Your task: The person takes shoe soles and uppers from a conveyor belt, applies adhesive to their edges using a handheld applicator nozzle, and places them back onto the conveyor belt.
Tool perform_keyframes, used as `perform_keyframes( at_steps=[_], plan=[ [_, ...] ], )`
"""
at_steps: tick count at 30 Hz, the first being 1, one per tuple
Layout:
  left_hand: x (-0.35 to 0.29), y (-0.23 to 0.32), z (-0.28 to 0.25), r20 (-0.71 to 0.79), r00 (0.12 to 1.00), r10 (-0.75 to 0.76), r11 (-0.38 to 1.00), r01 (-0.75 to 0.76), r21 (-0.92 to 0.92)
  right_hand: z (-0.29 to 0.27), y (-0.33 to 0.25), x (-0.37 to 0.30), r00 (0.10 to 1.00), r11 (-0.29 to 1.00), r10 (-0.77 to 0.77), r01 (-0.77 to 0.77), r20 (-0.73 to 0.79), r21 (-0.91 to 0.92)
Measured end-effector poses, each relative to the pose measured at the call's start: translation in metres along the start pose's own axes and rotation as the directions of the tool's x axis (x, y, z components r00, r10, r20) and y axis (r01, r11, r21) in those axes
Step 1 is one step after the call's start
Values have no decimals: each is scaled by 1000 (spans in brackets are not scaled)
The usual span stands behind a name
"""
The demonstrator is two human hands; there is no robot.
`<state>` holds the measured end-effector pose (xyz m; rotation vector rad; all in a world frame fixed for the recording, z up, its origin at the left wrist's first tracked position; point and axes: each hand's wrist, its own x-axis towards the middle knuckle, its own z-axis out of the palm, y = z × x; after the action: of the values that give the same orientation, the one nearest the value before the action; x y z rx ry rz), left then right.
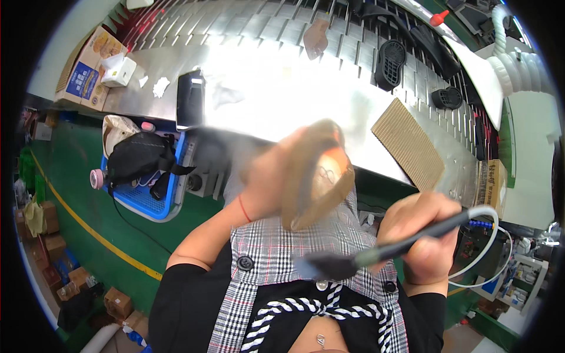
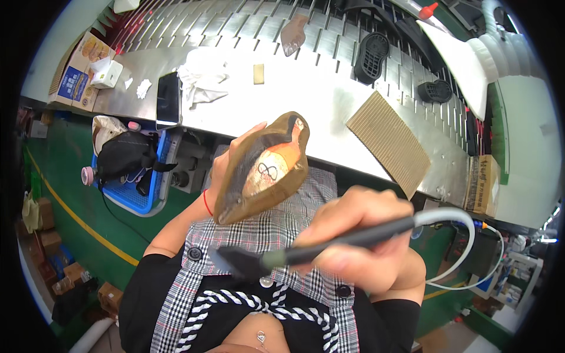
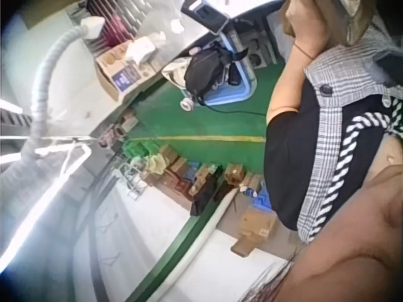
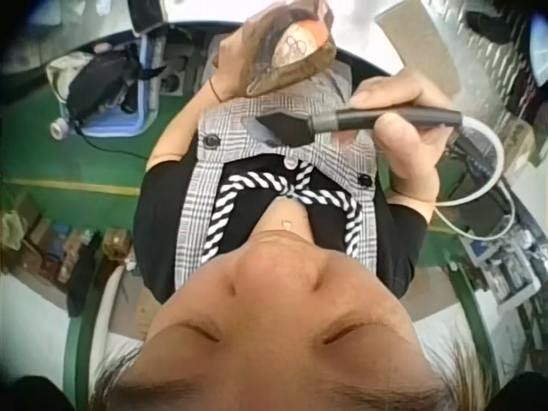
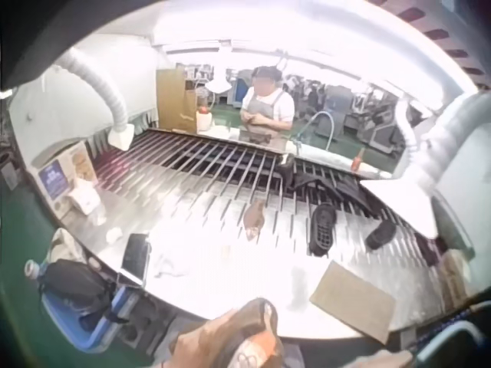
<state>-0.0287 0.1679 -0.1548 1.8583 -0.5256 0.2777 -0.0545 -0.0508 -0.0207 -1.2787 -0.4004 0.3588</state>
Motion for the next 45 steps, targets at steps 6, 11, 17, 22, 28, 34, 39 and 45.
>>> perform_keyframes(
  at_steps=[6,11,17,22,28,34,39,45],
  plan=[
    [28,-41,-64,318,938,-136,919,240,-314,-25,9,32,910,885,-279,368,-308,286],
    [55,-96,-47,128,949,-288,697,299,-651,-36,15,63,873,894,-410,442,-264,74],
    [50,-89,-19,259,964,-63,404,261,-876,-44,-4,93,844,867,-498,489,-197,-95],
    [57,-60,-31,382,924,28,492,320,-810,-45,-21,98,861,856,-498,469,-102,-219],
    [62,-38,-34,488,872,32,538,397,-744,-28,-40,101,828,783,-556,492,-73,-381],
    [67,-44,-27,544,836,70,750,316,-581,-30,-46,96,800,750,-595,520,-74,-409],
    [65,-42,-30,568,822,45,813,300,-499,-30,-47,89,812,744,-577,476,-91,-469],
    [64,-36,-33,649,759,-53,739,467,-485,-44,-56,88,862,797,-508,469,-2,-382]
  ],
)
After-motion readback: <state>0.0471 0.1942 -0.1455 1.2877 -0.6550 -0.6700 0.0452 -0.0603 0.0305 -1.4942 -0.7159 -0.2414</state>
